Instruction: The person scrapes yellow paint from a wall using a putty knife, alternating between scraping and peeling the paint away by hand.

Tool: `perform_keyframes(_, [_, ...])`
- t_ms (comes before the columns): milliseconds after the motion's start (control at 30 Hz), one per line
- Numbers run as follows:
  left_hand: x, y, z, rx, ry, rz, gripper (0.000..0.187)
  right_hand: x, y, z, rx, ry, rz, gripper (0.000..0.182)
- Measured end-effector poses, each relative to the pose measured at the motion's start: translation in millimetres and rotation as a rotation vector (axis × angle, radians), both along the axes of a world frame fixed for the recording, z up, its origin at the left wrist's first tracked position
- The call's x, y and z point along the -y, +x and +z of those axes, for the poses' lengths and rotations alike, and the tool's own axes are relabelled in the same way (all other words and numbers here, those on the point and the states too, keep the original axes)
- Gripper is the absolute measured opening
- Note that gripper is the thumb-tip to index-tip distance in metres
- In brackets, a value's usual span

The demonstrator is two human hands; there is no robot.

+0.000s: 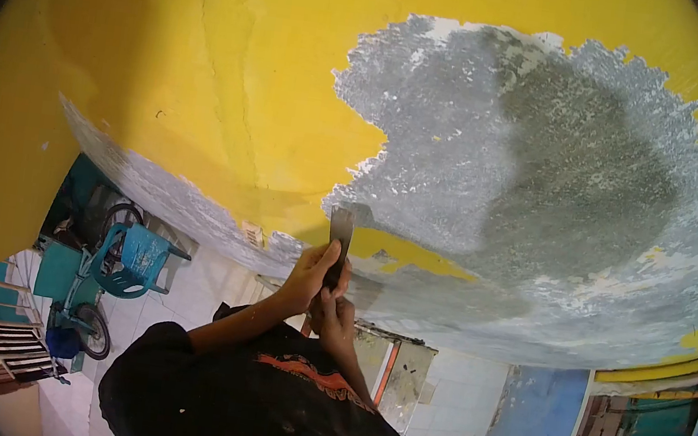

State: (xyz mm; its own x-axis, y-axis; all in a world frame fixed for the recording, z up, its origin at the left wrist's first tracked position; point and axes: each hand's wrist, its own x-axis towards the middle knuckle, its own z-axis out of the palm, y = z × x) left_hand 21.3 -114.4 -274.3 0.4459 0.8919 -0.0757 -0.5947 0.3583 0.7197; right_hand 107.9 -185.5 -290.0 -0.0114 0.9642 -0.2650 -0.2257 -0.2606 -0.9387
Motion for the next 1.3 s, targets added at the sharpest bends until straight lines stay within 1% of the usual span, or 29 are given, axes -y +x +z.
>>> perform_keyframes(33, [1.6, -1.7, -3.1, -0.034, 0.034, -0.026, 0.042, -3.0, -3.0, -2.8, 0.002, 0.007, 0.008, 0.039])
perform_keyframes(100, [-10.0, -3.2, -0.5, -0.058, 0.036, -0.002, 0.044, -8.5, -12.2, 0.6, -0.024, -0.005, -0.08, 0.035])
perform_keyframes(133, [-16.8, -4.3, 6.1, -0.088, 0.048, 0.015, 0.044, -15.3, -14.3, 10.0, -0.134, -0.014, -0.05, 0.036])
perform_keyframes(167, [-19.0, -5.6, 9.0, -0.12, 0.059, 0.03, 0.044, -14.1, -15.0, 7.1, -0.136, -0.017, -0.051, 0.036])
perform_keyframes(233, [-21.3, -5.6, 7.7, -0.111, 0.08, 0.047, 0.044, -18.3, -11.8, -1.9, -0.056, -0.003, -0.028, 0.036])
perform_keyframes(267, [-20.5, -5.3, 8.0, -0.096, 0.068, 0.053, 0.044, -17.8, -10.2, -5.9, -0.056, -0.01, -0.03, 0.036])
perform_keyframes(367, [-1.9, -2.6, 3.4, -0.093, 0.052, 0.04, 0.043, -10.0, -6.1, -11.6, -0.033, 0.071, -0.001, 0.036])
perform_keyframes(433, [1.3, -2.9, 3.1, -0.104, 0.07, 0.029, 0.043, 2.5, -6.4, -14.8, -0.017, 0.115, -0.051, 0.036])
perform_keyframes(467, [2.0, -3.8, 3.4, -0.136, 0.074, 0.034, 0.043, 4.1, -6.7, -23.5, -0.053, 0.074, -0.055, 0.035])
perform_keyframes(533, [-9.7, -7.5, 8.1, -0.177, 0.104, 0.059, 0.044, -12.4, -13.1, -20.3, -0.067, 0.07, -0.072, 0.035])
perform_keyframes(567, [-21.1, -9.5, 11.8, -0.18, 0.104, 0.06, 0.044, -22.0, -16.0, -18.1, -0.081, 0.054, -0.092, 0.034])
perform_keyframes(633, [-37.3, -16.6, 36.2, -0.168, 0.224, 0.076, 0.046, -46.1, -11.4, -5.9, 0.087, 0.225, -0.032, 0.037])
perform_keyframes(700, [-44.8, -17.4, 61.6, -0.159, 0.261, 0.085, 0.046, -61.1, -12.6, 21.0, 0.034, 0.298, -0.021, 0.038])
perform_keyframes(733, [-46.4, -17.7, 68.1, -0.143, 0.297, 0.099, 0.047, -61.1, -11.9, 21.7, 0.031, 0.302, -0.024, 0.038])
perform_keyframes(800, [-45.0, -16.5, 59.1, -0.139, 0.303, 0.087, 0.047, -62.4, -8.8, 22.5, 0.045, 0.303, 0.008, 0.039])
perform_keyframes(833, [-43.4, -14.9, 50.1, -0.133, 0.302, 0.078, 0.046, -60.4, -6.3, 13.7, 0.049, 0.313, 0.01, 0.039])
perform_keyframes(900, [-33.0, -12.3, 24.2, -0.162, 0.243, 0.031, 0.043, -45.5, -0.5, -20.2, 0.008, 0.147, 0.007, 0.041])
perform_keyframes(933, [-26.6, -12.7, 10.3, -0.227, 0.254, 0.028, 0.043, -35.6, 0.6, -30.2, 0.015, 0.133, 0.014, 0.04])
perform_keyframes(967, [-16.4, -13.3, 7.3, -0.23, 0.171, -0.001, 0.045, -24.5, 1.3, -38.2, 0.021, 0.119, 0.021, 0.04])
perform_keyframes(1033, [0.7, -15.1, -10.3, -0.277, 0.12, -0.093, 0.047, 0.2, 1.4, -48.9, -0.066, -0.092, 0.022, 0.038])
perform_keyframes(1067, [2.1, -15.1, -13.3, -0.276, 0.118, -0.095, 0.047, 10.6, 0.2, -69.7, -0.124, -0.056, -0.008, 0.041])
perform_keyframes(1167, [1.7, -14.7, -16.1, -0.235, 0.092, -0.146, 0.048, 10.8, 1.6, -55.1, -0.131, -0.063, 0.02, 0.038])
perform_keyframes(1200, [-15.6, -15.3, -9.2, -0.193, 0.105, -0.113, 0.047, -1.4, -1.8, -43.4, 0.004, 0.033, 0.006, 0.038])
perform_keyframes(1233, [-23.1, -15.1, -5.7, -0.15, 0.113, -0.081, 0.046, -15.2, -4.9, -15.6, -0.022, -0.027, 0.002, 0.037])
perform_keyframes(1267, [-21.2, -13.5, -3.7, -0.151, 0.098, -0.092, 0.046, -22.4, -7.8, -10.5, -0.026, 0.01, -0.022, 0.041])
perform_keyframes(1300, [-20.4, -10.2, 0.3, -0.139, 0.061, -0.036, 0.046, -24.9, -9.9, -8.5, -0.03, 0.055, -0.044, 0.046])
